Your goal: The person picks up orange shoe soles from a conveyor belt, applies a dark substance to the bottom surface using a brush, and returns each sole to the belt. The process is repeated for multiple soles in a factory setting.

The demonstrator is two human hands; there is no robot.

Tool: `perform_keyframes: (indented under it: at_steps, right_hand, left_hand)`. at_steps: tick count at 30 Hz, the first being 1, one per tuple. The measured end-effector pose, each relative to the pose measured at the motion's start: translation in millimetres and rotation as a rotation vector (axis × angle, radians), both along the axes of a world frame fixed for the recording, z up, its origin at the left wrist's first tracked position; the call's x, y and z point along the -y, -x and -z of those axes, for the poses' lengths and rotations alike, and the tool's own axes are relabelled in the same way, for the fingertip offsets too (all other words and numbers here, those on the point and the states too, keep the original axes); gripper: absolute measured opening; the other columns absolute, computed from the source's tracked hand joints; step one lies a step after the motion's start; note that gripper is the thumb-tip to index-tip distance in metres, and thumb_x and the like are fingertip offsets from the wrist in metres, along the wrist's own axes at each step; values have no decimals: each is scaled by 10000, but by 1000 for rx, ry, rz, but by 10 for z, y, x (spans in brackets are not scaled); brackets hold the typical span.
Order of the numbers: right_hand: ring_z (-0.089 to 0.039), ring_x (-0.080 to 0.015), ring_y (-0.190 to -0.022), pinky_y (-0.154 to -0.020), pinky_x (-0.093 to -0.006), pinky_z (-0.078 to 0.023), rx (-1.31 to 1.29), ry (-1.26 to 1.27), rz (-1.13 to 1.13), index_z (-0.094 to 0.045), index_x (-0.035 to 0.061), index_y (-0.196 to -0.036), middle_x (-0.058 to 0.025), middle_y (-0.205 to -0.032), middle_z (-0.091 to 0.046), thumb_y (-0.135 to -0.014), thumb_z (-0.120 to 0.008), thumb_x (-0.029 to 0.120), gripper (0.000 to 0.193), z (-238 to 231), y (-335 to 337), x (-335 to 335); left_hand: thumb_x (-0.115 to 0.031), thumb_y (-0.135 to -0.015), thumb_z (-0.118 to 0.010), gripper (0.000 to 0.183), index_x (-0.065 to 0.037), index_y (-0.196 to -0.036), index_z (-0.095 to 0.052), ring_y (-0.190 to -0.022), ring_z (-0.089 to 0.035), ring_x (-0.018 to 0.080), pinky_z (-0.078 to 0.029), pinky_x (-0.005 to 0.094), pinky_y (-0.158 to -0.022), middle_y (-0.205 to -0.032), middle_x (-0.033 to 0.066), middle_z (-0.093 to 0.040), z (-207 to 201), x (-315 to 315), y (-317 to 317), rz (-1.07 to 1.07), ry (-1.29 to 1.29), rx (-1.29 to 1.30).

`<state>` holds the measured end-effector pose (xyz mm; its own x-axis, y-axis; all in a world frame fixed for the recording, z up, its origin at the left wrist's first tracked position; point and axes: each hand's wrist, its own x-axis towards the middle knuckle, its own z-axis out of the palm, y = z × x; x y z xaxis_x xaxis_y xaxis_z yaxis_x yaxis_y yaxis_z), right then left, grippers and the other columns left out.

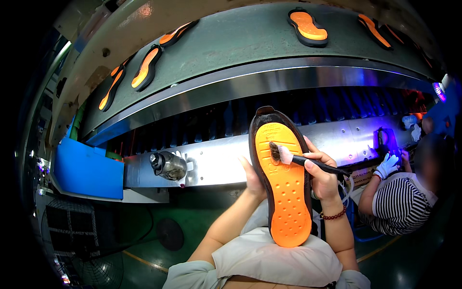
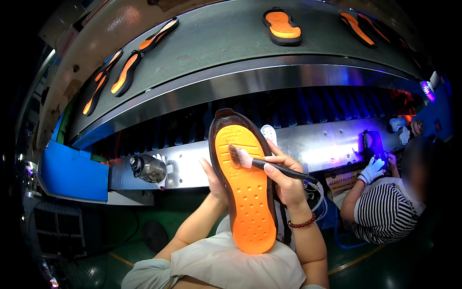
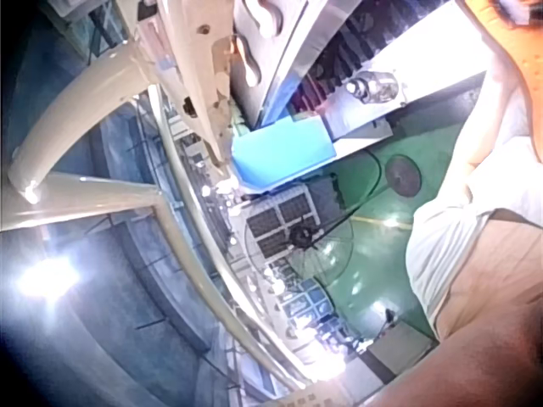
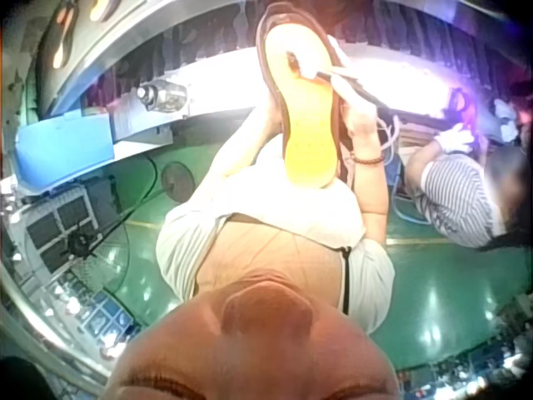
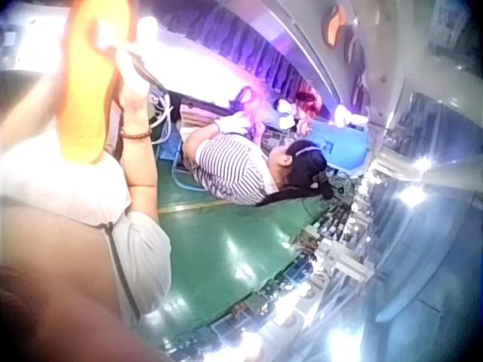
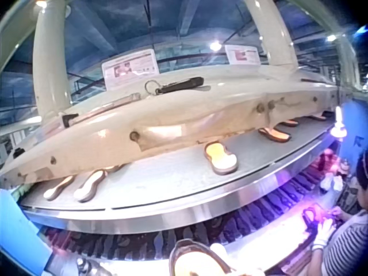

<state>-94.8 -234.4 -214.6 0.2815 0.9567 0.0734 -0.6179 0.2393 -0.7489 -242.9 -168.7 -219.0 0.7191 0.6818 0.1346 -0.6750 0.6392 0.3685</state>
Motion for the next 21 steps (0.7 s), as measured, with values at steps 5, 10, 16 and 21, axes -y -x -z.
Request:
perform_keyframes:
  at_steps: [5, 10, 16, 21]
  right_hand:
    - [-521, -240, -1045, -905, -311, -387, 370, 73, 116, -617, -30, -875, -253, -1246, -408, -727, -613, 14, 154, -163, -25, 30]
    - [-552, -251, -962, -899, -341, -363, 889, -11, 255, -651, 21, -836, -148, -1000, -599, -683, -661, 42, 155, -370, -14, 100]
    - [-570, -182, -865, -782, -282, -417, 907, -136, 22, -657, 20, -832, -115, -869, -617, -679, -666, 26, 153, -347, -57, 177]
    - [-539, -127, -771, -712, -218, -424, 763, -3, 119, -653, 12, -833, -85, -817, -571, -689, -647, 4, 144, -340, -132, 158]
  left_hand:
    - [-790, -682, -80, 959, -101, -1323, -261, -1163, -394, 262, -325, 392, -980, -1295, 118, -364, -97, 75, -46, -94, 42, -301]
    - [-774, -705, -101, 926, -99, -1318, -263, -1139, -421, 251, -351, 386, -958, -1276, 116, -386, -153, 110, -53, -123, 6, -391]
    - [-734, -755, -151, 845, -98, -1290, -309, -1103, -449, 241, -367, 380, -941, -1249, 116, -410, -3, 77, -6, -125, 44, -227]
    - [-714, -776, -192, 804, -92, -1254, -368, -1072, -470, 235, -376, 357, -926, -1204, 102, -463, -8, 98, -49, -168, -10, -215]
